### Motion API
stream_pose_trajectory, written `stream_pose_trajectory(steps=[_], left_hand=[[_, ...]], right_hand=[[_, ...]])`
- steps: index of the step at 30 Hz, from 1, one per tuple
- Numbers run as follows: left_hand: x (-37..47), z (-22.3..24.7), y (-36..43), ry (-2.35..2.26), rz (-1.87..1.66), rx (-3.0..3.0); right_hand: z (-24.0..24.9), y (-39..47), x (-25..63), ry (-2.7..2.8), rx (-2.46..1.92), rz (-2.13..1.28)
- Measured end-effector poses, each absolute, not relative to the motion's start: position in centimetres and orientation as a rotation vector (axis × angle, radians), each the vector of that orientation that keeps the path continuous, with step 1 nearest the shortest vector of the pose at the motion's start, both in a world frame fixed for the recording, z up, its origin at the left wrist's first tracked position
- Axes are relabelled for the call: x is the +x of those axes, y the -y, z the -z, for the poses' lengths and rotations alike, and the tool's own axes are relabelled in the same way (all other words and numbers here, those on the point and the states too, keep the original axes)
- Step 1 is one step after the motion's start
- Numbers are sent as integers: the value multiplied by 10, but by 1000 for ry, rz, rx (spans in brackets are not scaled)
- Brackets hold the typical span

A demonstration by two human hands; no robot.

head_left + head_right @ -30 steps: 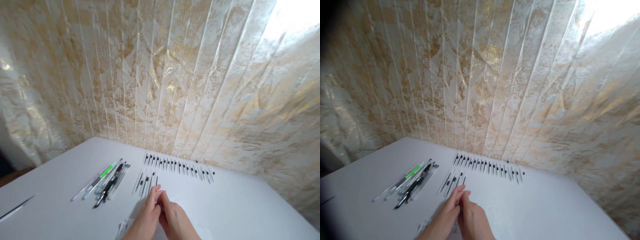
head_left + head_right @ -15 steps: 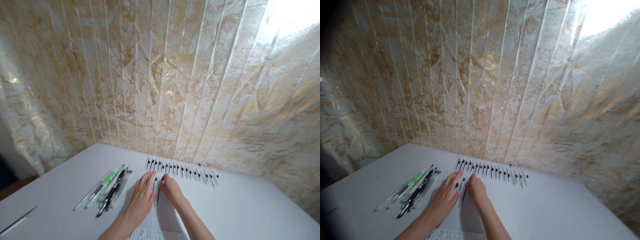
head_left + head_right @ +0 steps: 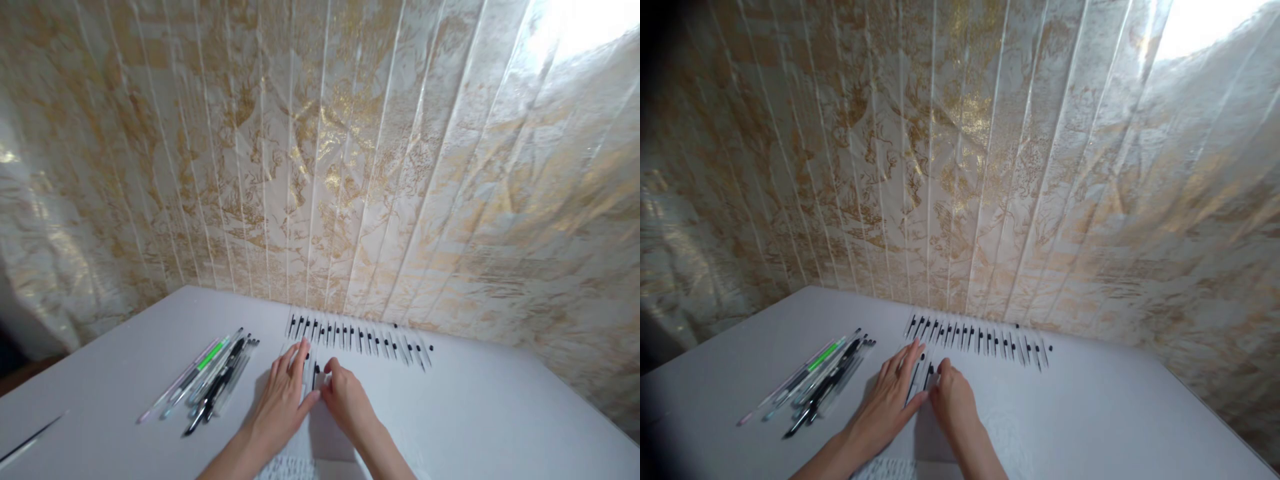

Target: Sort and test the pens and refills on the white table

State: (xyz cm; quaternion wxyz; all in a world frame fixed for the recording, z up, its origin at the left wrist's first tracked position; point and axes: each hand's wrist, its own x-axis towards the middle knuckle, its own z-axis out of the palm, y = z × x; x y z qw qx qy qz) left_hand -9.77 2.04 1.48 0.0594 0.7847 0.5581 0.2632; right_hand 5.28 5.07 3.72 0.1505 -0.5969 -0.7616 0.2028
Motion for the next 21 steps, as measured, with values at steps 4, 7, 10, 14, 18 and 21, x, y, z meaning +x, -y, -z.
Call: stream_pose_trajectory(steps=[4,7,10,14,18,21], left_hand=[[-99,-14,-22,-1687,-782,2410],[-98,-15,-20,-1674,-812,2409],[-96,-17,-17,-1677,-830,2383],[-94,-20,-14,-1687,-860,2358],[-93,-21,-14,-1706,-857,2345],[-93,-19,-14,-1726,-853,2335]], right_hand=[[-36,-52,48,2145,-1699,-610],[-34,-56,46,2111,-1655,-625],[-31,-59,47,2081,-1587,-623],[-26,-64,49,2035,-1526,-597],[-21,-67,49,2004,-1488,-591],[-19,-68,48,1991,-1466,-608]])
